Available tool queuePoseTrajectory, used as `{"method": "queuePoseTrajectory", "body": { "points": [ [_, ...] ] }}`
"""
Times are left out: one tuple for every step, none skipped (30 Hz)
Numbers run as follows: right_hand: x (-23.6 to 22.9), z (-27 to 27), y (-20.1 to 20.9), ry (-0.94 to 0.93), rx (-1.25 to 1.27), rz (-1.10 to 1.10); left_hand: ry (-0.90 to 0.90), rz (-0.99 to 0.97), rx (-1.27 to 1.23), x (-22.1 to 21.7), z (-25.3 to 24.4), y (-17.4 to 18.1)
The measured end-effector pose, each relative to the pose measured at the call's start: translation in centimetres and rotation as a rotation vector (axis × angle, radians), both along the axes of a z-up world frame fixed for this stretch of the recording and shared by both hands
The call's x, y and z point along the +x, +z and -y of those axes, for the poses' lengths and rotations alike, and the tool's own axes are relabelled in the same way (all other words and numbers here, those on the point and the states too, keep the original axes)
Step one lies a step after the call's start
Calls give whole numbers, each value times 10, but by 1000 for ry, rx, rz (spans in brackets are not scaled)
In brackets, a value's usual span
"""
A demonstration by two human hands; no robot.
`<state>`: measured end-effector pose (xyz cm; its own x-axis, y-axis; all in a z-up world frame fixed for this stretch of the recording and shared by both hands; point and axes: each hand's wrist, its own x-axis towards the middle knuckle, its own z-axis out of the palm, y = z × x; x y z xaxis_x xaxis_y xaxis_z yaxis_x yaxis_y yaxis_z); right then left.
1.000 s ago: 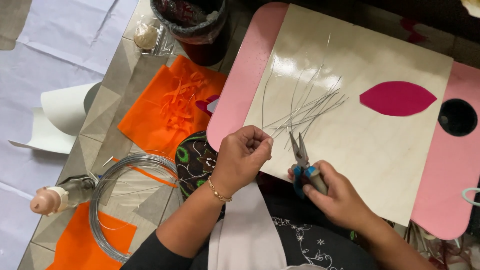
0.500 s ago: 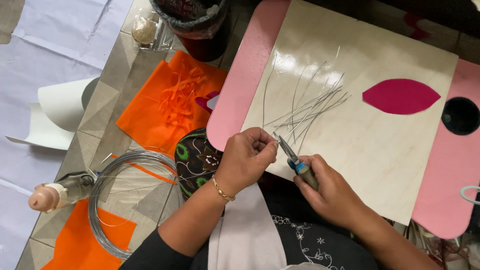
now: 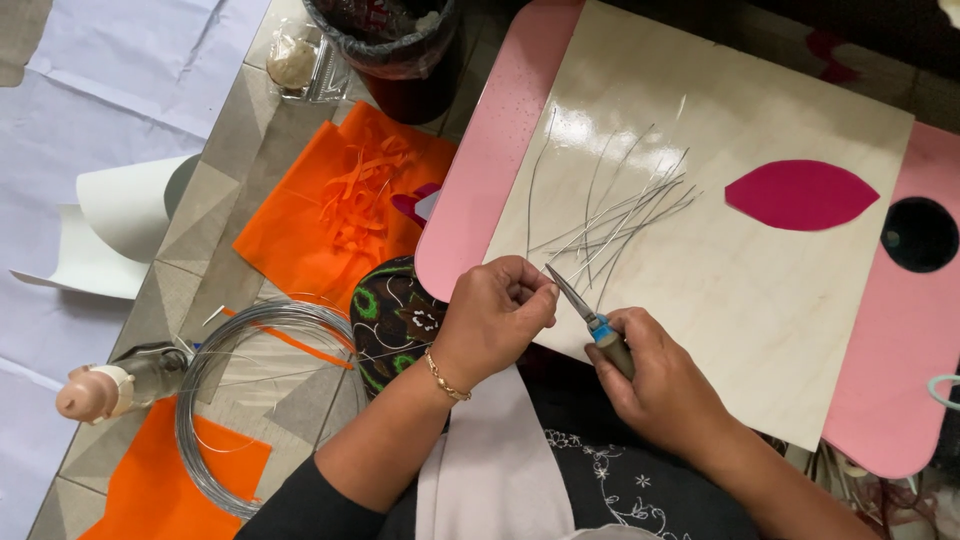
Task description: Shaping and cutting thin metal wires using pliers on a small work table.
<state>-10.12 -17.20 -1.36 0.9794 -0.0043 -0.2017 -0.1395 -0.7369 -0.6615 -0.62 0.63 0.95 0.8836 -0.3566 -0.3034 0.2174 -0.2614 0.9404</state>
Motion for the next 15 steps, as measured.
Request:
{"method": "queuePoseTrajectory", "body": {
  "points": [
    [0, -2, 3, -1, 0, 2, -1, 2, 0, 0, 0, 0],
    [-1, -4, 5, -73, 43, -62, -9, -1, -1, 0, -1, 1],
    [-1, -5, 8, -145, 86, -125, -17, -3, -1, 0, -1, 2],
    [0, -5, 11, -145, 86, -124, -17, -3, -1, 0, -2, 1],
    [2, -5, 14, -153, 292, -177, -28, 8, -26, -1, -2, 1],
    [3, -4, 18, -160, 499, -230, -39, 18, -51, -1, -3, 0],
    [3, -4, 17, -161, 499, -229, -40, 18, -51, -1, -3, 0],
    [3, -3, 16, -98, 504, -234, -49, 3, -68, -2, -2, 0],
    [3, -2, 15, -36, 509, -238, -58, -11, -86, -2, -2, 0],
    [5, -3, 18, -36, 508, -237, -58, -11, -86, -2, -1, 0],
    [6, -5, 21, -23, 418, -244, -63, 17, -54, -2, -1, 0],
    [8, -7, 24, -10, 328, -250, -67, 45, -23, -2, -1, 1],
    [10, -5, 22, -9, 327, -249, -67, 46, -23, -1, 0, 1],
    [11, -4, 20, 4, 199, -134, -46, 47, 20, -1, 0, 2],
    [12, -2, 18, 15, 71, -20, -25, 47, 63, -1, 1, 3]
  ]
}}
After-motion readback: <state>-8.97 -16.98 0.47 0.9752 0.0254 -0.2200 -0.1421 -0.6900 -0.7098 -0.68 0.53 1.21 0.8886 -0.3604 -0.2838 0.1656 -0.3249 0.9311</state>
